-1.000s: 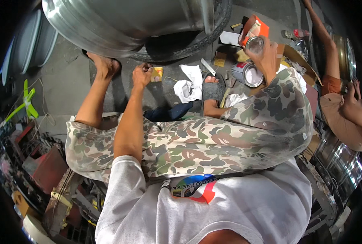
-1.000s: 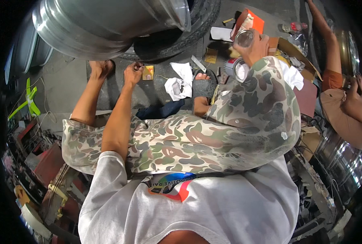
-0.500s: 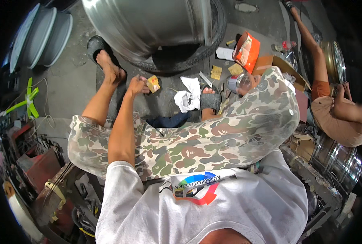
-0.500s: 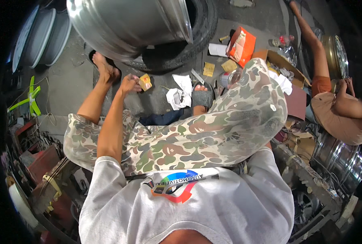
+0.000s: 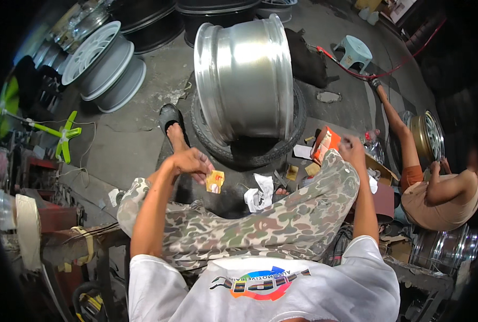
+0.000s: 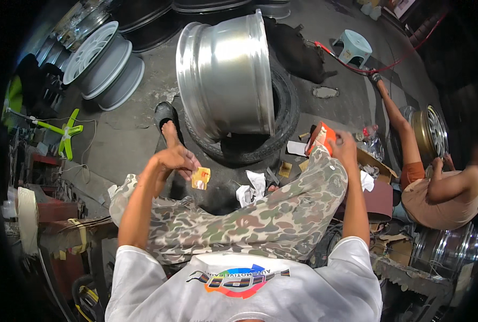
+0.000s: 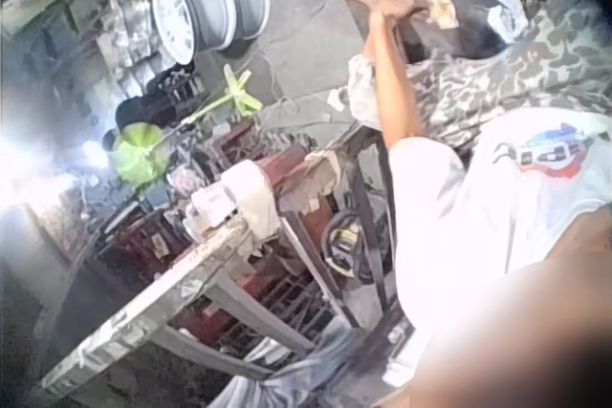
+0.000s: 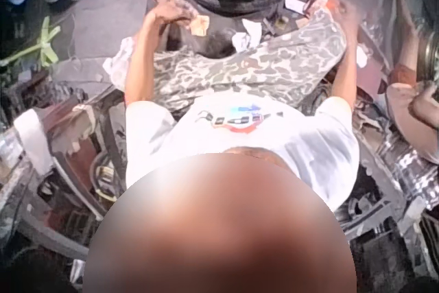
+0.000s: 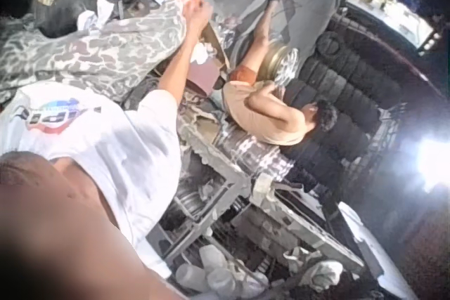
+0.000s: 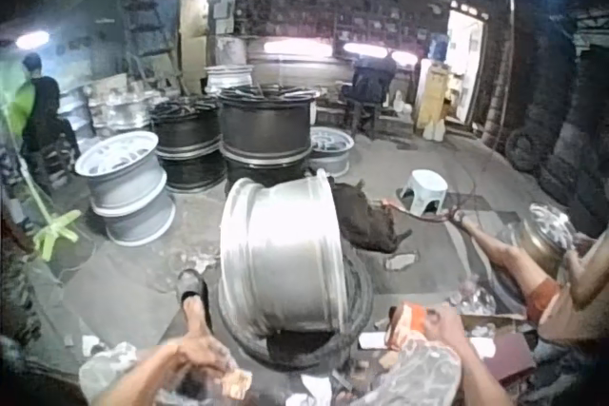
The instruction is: Sanding and applying filler to a car rim.
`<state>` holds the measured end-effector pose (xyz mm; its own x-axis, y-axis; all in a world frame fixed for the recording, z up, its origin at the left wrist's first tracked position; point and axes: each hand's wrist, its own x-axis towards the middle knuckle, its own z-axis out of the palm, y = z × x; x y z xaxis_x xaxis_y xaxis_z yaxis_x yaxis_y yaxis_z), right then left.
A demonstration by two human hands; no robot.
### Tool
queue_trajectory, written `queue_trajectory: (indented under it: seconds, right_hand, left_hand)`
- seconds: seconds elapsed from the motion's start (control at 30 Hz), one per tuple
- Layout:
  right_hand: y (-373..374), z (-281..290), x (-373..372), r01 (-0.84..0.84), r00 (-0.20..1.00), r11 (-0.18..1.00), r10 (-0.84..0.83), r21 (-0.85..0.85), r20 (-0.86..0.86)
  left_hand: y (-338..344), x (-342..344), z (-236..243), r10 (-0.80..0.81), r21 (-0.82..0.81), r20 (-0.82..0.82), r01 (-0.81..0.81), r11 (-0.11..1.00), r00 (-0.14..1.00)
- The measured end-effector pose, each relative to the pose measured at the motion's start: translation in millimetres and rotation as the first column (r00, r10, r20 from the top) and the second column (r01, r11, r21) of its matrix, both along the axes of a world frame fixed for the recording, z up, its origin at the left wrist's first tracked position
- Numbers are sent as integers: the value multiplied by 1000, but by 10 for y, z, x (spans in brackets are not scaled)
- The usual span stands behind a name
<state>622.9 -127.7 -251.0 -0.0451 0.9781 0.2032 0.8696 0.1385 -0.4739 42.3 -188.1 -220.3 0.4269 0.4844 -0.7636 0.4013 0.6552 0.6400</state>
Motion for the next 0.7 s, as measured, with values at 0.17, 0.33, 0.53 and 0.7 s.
queue_trajectory:
  seconds: [0.17,0.33,0.53,0.7]
  right_hand:
    - [153,1376,-1064,-38,959,993,67,109,-276]
    - [-44,2171,-2038,-307,819,936,352,173,-453]
    - [-272,2554,-2658,-664,497,636,768,393,-404]
    - [-241,2619,-2859,-727,594,574,801,377,-76]
  left_hand:
    - [231,87,1278,141,506,176,-212,836,974]
    - [409,274,1689,337,646,411,-532,548,847]
    - [356,410,1782,298,576,552,-614,539,779]
    - [365,463,1828,251,545,593,-611,574,765]
